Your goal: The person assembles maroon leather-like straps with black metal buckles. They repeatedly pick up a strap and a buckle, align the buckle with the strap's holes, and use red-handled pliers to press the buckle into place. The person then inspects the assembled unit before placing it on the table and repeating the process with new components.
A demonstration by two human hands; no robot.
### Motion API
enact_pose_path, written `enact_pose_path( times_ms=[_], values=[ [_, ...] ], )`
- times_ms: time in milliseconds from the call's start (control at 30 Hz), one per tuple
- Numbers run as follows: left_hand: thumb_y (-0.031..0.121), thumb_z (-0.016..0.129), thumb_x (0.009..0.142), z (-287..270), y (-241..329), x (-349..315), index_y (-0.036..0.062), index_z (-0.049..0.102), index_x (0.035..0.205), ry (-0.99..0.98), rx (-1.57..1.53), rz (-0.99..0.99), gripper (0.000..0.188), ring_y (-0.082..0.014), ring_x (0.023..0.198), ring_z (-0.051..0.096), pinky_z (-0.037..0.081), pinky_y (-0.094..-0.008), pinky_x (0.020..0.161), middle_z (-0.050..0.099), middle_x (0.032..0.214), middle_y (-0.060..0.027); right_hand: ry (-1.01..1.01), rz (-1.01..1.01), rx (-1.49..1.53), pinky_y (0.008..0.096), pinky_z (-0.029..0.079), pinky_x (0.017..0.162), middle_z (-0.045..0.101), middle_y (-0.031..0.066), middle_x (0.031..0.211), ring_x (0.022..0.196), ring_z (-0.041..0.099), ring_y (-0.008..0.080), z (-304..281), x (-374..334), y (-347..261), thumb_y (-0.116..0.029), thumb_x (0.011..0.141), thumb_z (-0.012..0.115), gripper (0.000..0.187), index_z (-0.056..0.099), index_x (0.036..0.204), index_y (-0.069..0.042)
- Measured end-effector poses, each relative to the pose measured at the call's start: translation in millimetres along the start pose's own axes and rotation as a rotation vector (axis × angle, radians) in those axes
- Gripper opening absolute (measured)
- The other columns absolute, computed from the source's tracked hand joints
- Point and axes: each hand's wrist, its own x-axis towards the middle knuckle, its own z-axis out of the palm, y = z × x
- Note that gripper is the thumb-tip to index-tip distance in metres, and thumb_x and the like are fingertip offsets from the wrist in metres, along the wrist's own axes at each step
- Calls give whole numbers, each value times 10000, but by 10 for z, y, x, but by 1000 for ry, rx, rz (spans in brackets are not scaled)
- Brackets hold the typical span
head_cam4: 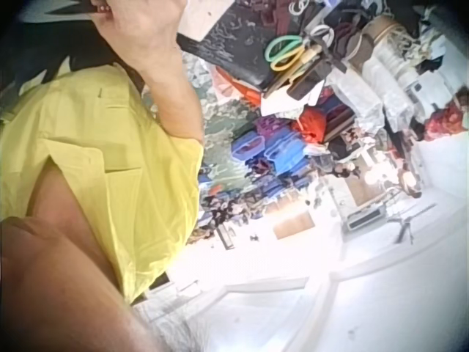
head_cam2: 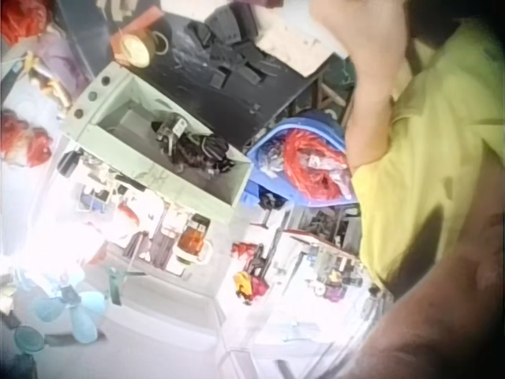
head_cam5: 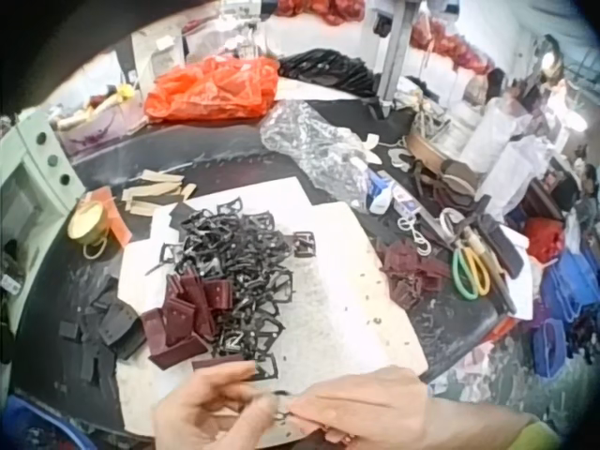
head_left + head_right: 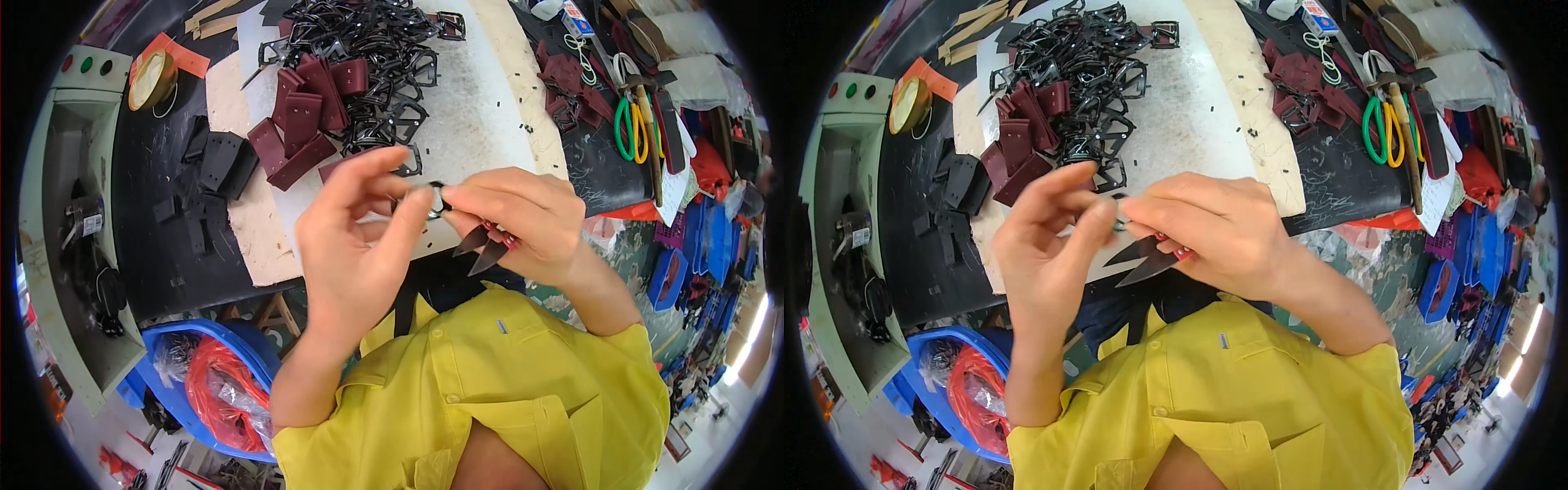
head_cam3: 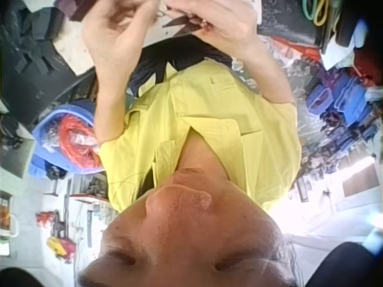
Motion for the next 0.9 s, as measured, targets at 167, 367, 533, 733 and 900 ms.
enact_pose_path(
  times_ms=[167, 367, 533, 733, 900],
  values=[
    [6, 620, 821, -117, -79, -5, -49, 614, 960, -218, -180, -155, 150, -66, 695, 562, 452, -201, 594, 622, 806, -42, 5, 26, 21, 232, 456, 486, 630, 90, 761, 577, 585, 149, -17, 46, 46, 32, 672, 704, 194, 654, 856, -2],
    [-84, 658, 757, 10, -96, -133, -73, 600, 877, 167, -210, -5, 133, -106, 734, 609, 505, -217, 658, 639, 830, -109, 28, 685, 351, 197, 369, 467, 618, 33, 725, 539, 464, 31, 36, 46, -145, -75, 701, 751, 157, 659, 793, 12],
    [-70, 691, 733, 84, -248, -223, -81, 605, 839, 309, 19, 214, 138, -113, 682, 622, 531, -224, 625, 654, 777, -117, 76, 817, 378, 206, 375, 466, 608, 32, 701, 521, 469, 41, 124, 21, -224, -57, 708, 735, 114, 659, 770, -1],
    [-75, 684, 735, 119, -259, -234, -83, 610, 817, 370, -2, 248, 111, -106, 669, 622, 532, -221, 603, 655, 750, -131, 160, 404, 108, 253, 446, 484, 597, 82, 743, 542, 549, 139, 210, -67, -239, -30, 623, 764, 238, 637, 825, -30],
    [-74, 680, 737, 61, -258, -267, -81, 618, 805, 357, -70, 152, 93, -91, 662, 616, 526, -216, 599, 656, 744, -125, 139, 68, -82, 266, 493, 491, 609, 106, 797, 605, 606, 192, 239, -124, -130, -59, 575, 795, 376, 618, 902, 0]
  ],
)
